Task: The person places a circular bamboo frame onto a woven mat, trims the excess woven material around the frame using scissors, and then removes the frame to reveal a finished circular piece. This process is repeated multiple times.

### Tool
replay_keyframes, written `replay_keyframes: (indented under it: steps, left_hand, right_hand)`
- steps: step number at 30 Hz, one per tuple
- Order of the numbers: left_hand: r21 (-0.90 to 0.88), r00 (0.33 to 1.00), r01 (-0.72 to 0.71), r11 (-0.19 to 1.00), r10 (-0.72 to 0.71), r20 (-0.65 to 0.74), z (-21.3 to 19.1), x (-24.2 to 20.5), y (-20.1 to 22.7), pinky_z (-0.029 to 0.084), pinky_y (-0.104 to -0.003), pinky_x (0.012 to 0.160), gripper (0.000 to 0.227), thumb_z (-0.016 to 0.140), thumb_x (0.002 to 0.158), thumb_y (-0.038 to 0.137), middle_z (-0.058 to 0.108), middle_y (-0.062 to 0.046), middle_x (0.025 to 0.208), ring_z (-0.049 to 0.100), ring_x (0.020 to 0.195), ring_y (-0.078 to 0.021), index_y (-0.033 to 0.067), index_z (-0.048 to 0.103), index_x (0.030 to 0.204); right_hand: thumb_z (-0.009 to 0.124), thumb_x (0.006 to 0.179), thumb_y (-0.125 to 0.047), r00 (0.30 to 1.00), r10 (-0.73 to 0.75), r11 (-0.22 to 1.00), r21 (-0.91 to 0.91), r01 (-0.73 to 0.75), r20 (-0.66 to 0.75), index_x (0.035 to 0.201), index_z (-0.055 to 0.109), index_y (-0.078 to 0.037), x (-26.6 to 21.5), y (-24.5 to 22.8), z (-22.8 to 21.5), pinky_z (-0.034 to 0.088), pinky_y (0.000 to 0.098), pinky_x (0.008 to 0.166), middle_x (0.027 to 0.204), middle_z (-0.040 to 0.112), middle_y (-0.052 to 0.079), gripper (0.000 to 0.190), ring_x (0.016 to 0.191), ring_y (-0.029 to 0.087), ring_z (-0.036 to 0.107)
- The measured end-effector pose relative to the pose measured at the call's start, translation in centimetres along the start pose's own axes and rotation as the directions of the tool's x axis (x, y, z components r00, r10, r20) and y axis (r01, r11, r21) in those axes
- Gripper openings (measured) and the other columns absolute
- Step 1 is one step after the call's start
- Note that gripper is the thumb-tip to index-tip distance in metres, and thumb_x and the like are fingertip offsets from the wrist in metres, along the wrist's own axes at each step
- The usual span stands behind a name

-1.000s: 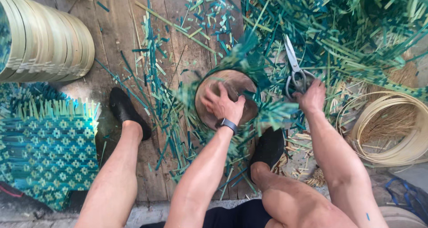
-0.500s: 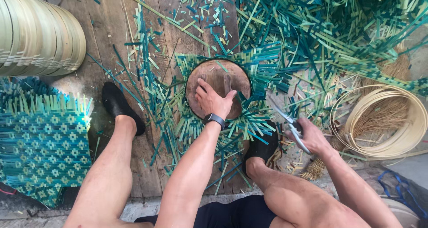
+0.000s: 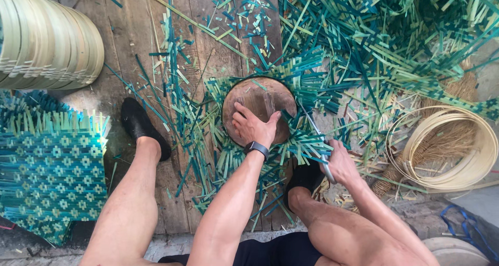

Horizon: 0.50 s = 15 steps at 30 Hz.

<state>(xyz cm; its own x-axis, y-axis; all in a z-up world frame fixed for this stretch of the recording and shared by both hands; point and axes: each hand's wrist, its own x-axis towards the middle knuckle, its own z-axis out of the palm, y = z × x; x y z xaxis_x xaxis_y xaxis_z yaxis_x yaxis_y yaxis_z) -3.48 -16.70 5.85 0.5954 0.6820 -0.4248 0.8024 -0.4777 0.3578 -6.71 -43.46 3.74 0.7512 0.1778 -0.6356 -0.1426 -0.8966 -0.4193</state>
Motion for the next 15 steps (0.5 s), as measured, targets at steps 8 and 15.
replay_keyframes:
  steps: [8,15]
  left_hand:
    - [-0.005,0.999,-0.042,0.999,0.042,-0.012,0.2,0.1,0.1,0.042,-0.057,0.099,0.135,0.09,0.062,0.06,0.045,-0.023,0.13,0.045,0.124,-0.0451,-0.0048,0.018,0.156]
    - [0.019,0.998,-0.063,0.998,0.062,0.028,0.7,0.0,-0.2,0.042,-0.058,0.097,0.135,0.089,0.064,0.059,0.044,-0.023,0.131,0.045,0.123,-0.0452,-0.0076,0.016,0.155]
  right_hand:
    - [0.058,0.092,-0.035,0.999,0.027,0.991,-0.129,-0.031,-0.028,0.107,0.069,-0.005,5.0,-0.3,-1.6,0.052,0.0543,0.084,0.088,0.067,0.024,0.035,0.091,0.046,0.069]
    - [0.078,0.084,-0.056,0.973,-0.178,0.958,-0.251,0.137,-0.149,0.099,0.067,0.0,7.7,-2.2,-3.6,0.052,0.054,0.066,0.085,0.065,0.025,0.059,0.076,0.044,0.066]
